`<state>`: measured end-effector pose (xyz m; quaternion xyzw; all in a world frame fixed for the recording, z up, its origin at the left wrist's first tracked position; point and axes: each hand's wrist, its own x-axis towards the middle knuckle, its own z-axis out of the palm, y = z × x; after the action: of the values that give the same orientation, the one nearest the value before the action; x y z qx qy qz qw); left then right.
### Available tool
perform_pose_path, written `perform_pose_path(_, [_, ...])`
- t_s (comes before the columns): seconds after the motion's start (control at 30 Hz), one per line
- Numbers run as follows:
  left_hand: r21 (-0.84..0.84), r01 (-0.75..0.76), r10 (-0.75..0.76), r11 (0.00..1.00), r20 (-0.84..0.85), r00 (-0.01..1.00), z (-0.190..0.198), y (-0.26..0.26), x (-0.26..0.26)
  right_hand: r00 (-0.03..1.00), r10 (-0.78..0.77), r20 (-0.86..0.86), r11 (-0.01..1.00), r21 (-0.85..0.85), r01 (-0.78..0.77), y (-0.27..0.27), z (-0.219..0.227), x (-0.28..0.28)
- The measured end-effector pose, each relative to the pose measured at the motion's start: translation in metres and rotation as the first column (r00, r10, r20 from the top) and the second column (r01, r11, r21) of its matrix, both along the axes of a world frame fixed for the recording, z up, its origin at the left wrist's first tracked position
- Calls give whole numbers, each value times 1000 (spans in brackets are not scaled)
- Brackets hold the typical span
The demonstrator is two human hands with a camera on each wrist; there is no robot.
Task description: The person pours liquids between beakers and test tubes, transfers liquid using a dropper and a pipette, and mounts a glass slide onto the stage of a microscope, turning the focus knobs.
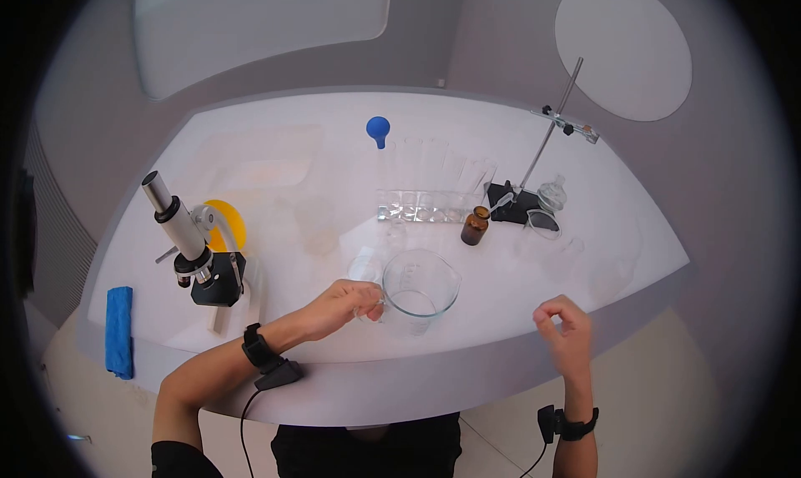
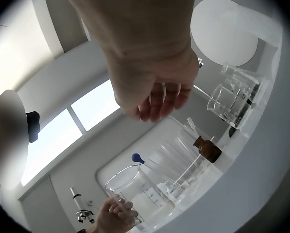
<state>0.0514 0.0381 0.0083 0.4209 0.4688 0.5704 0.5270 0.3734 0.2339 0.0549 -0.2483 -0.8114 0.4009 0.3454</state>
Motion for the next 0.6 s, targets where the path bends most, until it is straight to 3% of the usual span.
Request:
perform_pose_path(0.13, [-15,115,-116,993,-148,982,10,-4,0,979,107,173,983,127,-130,-25,12,-19])
perform_pose_path(0.2, [-17,131,-132,991,-217,967,12,-4,5,920,273,281,955,39,-296,-37,17,-30])
perform_pose_path(0.3, [15,134,-123,991,-315,941,17,-4,18,850,381,364,923,-89,-375,-51,23,-47])
perform_pose_path(0.43, [59,192,-152,980,-413,898,21,1,36,844,412,344,910,-204,-361,-67,13,-66])
perform_pose_path(0.5, [87,200,-146,976,-425,894,19,5,45,880,419,224,870,-378,-318,-70,4,-70])
perform_pose_path(0.6, [40,278,-256,960,-281,925,14,8,55,896,398,195,842,-466,-272,-69,-9,-71])
